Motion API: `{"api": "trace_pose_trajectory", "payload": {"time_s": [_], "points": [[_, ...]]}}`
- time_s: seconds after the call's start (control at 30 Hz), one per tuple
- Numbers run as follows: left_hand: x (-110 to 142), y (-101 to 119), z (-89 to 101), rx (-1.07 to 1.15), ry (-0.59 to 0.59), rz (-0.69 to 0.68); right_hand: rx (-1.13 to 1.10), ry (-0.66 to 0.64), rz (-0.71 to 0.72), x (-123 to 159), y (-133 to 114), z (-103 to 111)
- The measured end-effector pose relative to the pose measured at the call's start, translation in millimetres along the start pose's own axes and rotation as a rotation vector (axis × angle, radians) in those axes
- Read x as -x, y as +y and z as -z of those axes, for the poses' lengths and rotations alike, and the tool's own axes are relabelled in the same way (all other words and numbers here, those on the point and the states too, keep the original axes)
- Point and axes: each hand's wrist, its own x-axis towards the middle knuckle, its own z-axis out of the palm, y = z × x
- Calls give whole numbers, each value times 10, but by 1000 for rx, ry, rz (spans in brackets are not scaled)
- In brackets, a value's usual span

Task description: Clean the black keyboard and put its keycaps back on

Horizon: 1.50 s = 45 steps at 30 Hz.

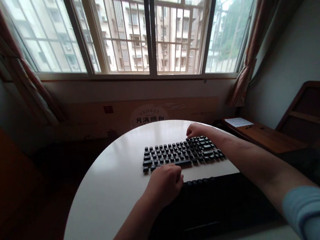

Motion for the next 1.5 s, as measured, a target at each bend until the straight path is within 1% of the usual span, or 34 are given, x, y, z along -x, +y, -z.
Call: {"api": "trace_pose_trajectory", "payload": {"time_s": [0.23, 0.43, 0.5, 0.57, 0.7, 0.77, 0.83, 0.93, 0.97, 1.03, 1.1, 1.17, 1.2, 1.27, 1.37, 1.5], "points": [[20, 5, 14, 17, 15, -15, 5, -61, 8, -59, -58, -55], [23, -3, 8, 23, 25, -15, 35, -61, 0, -110, -128, -107], [22, 1, 18, 20, 18, -7, 32, -21, 2, -113, -156, -95], [21, 5, 29, 16, 8, -2, 18, 51, 10, -101, -180, -51], [16, 7, 40, 11, -3, 9, -33, 233, 33, 7, -215, 132], [13, 3, 37, 11, -6, 11, -67, 309, 55, 142, -233, 250], [12, -4, 30, 12, -9, 5, -103, 363, 88, 367, -255, 356], [10, -22, 12, 16, -17, -19, -230, 440, 179, 892, -303, 435], [9, -28, 3, 17, -19, -30, -285, 456, 204, 1106, -324, 430], [4, -37, -17, 15, -20, -47, -357, 472, 166, 1548, -369, 372], [-4, -40, -38, 5, -20, -60, -401, 443, 128, 1945, -413, 261], [-12, -37, -57, 0, -23, -70, -441, 383, 113, 2237, -444, 124], [-15, -32, -64, 0, -26, -75, -457, 349, 113, 2334, -452, 56], [-19, -20, -71, 3, -42, -74, -475, 294, 121, 2436, -454, -59], [-24, -1, -70, -1, -78, -61, -461, 275, 146, 2439, -447, -162], [-33, -7, -75, -5, -88, -58, -418, 235, 204, 2387, -491, -216]]}}
